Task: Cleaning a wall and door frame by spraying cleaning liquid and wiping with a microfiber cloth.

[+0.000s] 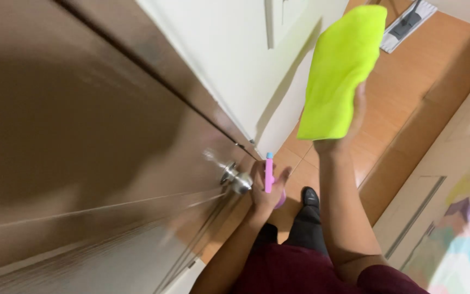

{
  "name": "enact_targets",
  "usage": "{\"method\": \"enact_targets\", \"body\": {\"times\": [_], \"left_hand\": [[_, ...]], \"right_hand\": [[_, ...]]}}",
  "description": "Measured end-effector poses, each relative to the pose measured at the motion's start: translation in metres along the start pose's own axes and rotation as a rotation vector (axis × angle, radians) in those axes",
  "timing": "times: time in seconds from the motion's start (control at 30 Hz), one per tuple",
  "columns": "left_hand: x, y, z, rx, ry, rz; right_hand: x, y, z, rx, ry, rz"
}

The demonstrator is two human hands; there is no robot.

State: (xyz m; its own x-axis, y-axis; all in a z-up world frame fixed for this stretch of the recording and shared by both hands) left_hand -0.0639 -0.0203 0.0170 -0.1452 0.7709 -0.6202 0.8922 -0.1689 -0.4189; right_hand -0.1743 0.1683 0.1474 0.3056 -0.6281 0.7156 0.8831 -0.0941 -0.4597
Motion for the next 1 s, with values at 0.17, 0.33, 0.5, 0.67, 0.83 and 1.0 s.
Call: {"method": "enact_targets", "body": {"times": [0.17, 0.33, 0.5, 0.67, 0.83, 1.0], "left_hand": [[0.007, 0.049, 0.044, -0.498, 0.322, 0.503], [-0.014, 0.075, 0.055, -0.391, 0.253, 0.521], [-0.044, 0.081, 0.038, -0.019, -0.063, 0.318], [-0.034, 0.069, 0.034, -0.216, 0.218, 0.374], [0.012, 0.055, 0.051, -0.252, 0.019, 0.548], [-0.013, 0.051, 0.045, -0.058, -0.048, 0.209]], "right_hand": [[0.070, -0.002, -0.048, -0.010, 1.020, -0.200], [-0.008, -0.001, -0.101, -0.152, 0.674, -0.274], [-0.199, 0.071, -0.232, -0.032, 0.049, -0.446], [-0.257, 0.190, -0.292, 0.292, -0.421, -0.738], [-0.143, 0.166, -0.133, 0.109, -0.382, -0.470], [-0.036, 0.128, -0.039, 0.040, -0.048, -0.355]]}}
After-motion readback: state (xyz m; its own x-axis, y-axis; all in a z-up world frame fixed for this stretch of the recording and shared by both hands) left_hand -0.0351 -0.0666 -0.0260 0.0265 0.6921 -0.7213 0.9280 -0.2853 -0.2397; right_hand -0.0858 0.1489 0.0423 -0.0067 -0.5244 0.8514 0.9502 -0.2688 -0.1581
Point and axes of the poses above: each hand's wrist, its own y-axis away from the middle knuckle, its own x-axis out of the palm, z = x × y, the point moved 10 cm from there along -y, towards the middle knuckle, and after that the axes turned 14 degrees about z, right-handed, at the moved point
